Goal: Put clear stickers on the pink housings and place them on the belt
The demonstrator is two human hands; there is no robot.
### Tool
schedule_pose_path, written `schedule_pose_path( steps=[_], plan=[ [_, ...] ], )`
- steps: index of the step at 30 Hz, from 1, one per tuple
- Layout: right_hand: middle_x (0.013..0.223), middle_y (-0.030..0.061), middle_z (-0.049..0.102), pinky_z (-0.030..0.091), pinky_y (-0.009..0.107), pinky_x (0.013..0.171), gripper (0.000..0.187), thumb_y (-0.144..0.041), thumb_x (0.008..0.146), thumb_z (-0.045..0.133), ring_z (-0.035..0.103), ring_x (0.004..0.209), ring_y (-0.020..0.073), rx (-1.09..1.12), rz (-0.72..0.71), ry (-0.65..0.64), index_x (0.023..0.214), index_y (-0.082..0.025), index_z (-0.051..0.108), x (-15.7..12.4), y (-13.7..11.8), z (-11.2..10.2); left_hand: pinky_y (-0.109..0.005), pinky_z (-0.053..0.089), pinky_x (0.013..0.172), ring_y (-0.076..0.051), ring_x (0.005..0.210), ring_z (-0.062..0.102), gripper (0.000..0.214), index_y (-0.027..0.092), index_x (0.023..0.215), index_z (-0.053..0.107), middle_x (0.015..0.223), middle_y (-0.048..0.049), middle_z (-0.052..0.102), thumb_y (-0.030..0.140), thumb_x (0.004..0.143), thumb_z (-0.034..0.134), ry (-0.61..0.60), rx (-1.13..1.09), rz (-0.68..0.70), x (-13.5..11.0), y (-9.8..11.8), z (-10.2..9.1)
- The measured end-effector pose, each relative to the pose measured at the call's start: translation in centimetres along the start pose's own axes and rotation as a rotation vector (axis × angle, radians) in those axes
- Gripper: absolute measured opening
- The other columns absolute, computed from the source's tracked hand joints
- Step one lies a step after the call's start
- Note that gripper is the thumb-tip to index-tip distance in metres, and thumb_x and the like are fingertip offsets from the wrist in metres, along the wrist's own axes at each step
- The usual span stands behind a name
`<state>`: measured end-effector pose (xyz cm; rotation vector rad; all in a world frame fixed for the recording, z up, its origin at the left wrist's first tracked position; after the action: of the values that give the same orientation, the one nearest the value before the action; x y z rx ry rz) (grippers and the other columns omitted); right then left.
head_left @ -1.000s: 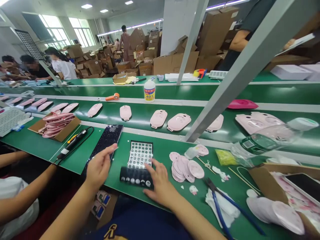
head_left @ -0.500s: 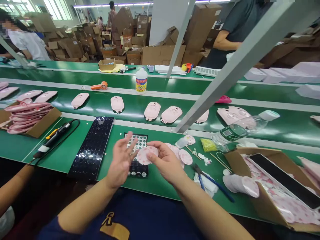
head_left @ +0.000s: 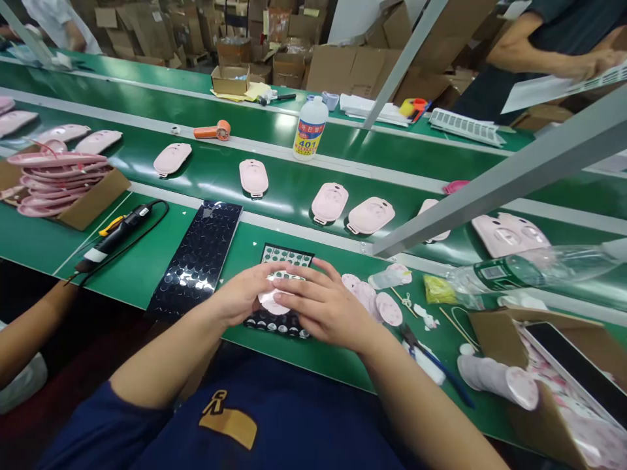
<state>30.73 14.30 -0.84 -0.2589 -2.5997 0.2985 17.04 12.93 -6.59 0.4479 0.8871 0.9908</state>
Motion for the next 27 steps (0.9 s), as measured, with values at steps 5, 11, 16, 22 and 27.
schedule_pose_path(
  steps=[5, 11, 16, 22, 27],
  plan=[
    [0.099, 0.0011, 0.076, 0.044, 0.036, 0.085, 0.025, -0.014, 0.096, 0.049, 0.063, 0.094, 0.0177, -0.013, 0.068, 0.212, 0.109, -0.025, 0.066, 0.2, -0.4, -1.4, -0.032, 0.054, 0.076, -0.023, 0.083, 0.068, 0.051, 0.008, 0.115, 0.065, 0.098, -0.0139, 0.071, 0.03, 0.069, 0.065, -0.107, -0.022, -0.121, -0.3, -0.8, 1.0],
    [0.107, 0.0062, 0.074, 0.036, 0.039, 0.087, 0.021, -0.016, 0.094, 0.053, 0.059, 0.098, 0.023, -0.306, 0.235, 0.176, 0.109, -0.018, 0.067, 1.2, -3.8, -0.8, -0.031, 0.051, 0.093, -0.02, 0.108, 0.064, 0.065, 0.022, 0.138, 0.04, 0.127, -0.0104, 0.063, 0.025, 0.077, 0.063, 0.071, -0.35, 0.136, -1.0, -2.1, 2.1],
    [0.119, 0.0047, 0.071, 0.036, 0.041, 0.091, 0.024, -0.016, 0.093, 0.054, 0.057, 0.11, 0.0226, -0.309, 0.112, 0.051, 0.113, -0.02, 0.066, 0.9, -3.7, 0.3, -0.022, 0.052, 0.074, -0.017, 0.087, 0.067, 0.045, 0.008, 0.122, 0.058, 0.104, -0.0149, 0.069, 0.015, 0.078, 0.06, 0.129, -0.287, -0.018, -0.7, -1.9, 0.7],
    [0.116, 0.0071, 0.072, 0.036, 0.042, 0.101, 0.029, -0.02, 0.093, 0.051, 0.058, 0.104, 0.024, -0.341, 0.008, 0.042, 0.118, -0.015, 0.065, 1.7, -2.5, 1.2, -0.022, 0.054, 0.07, -0.015, 0.078, 0.065, 0.04, 0.004, 0.108, 0.068, 0.096, -0.0138, 0.069, 0.017, 0.072, 0.058, 0.092, -0.3, -0.094, -0.6, -0.6, -0.3],
    [0.112, 0.0073, 0.071, 0.034, 0.045, 0.101, 0.026, -0.016, 0.091, 0.053, 0.059, 0.101, 0.0246, -0.318, 0.019, 0.061, 0.114, -0.015, 0.066, 2.3, -1.9, 1.7, -0.02, 0.053, 0.068, -0.013, 0.076, 0.065, 0.043, 0.009, 0.115, 0.066, 0.094, -0.0106, 0.069, 0.008, 0.073, 0.057, 0.139, -0.272, -0.075, -0.1, -0.7, -0.9]
  ],
)
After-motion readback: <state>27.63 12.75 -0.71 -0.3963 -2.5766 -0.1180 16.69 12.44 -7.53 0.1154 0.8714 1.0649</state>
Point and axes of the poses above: each hand's wrist, its own x-axis towards the middle knuckle, its own z-axis out of the palm, y = z × x, the point moved 6 cm from there along x, towards the middle knuckle
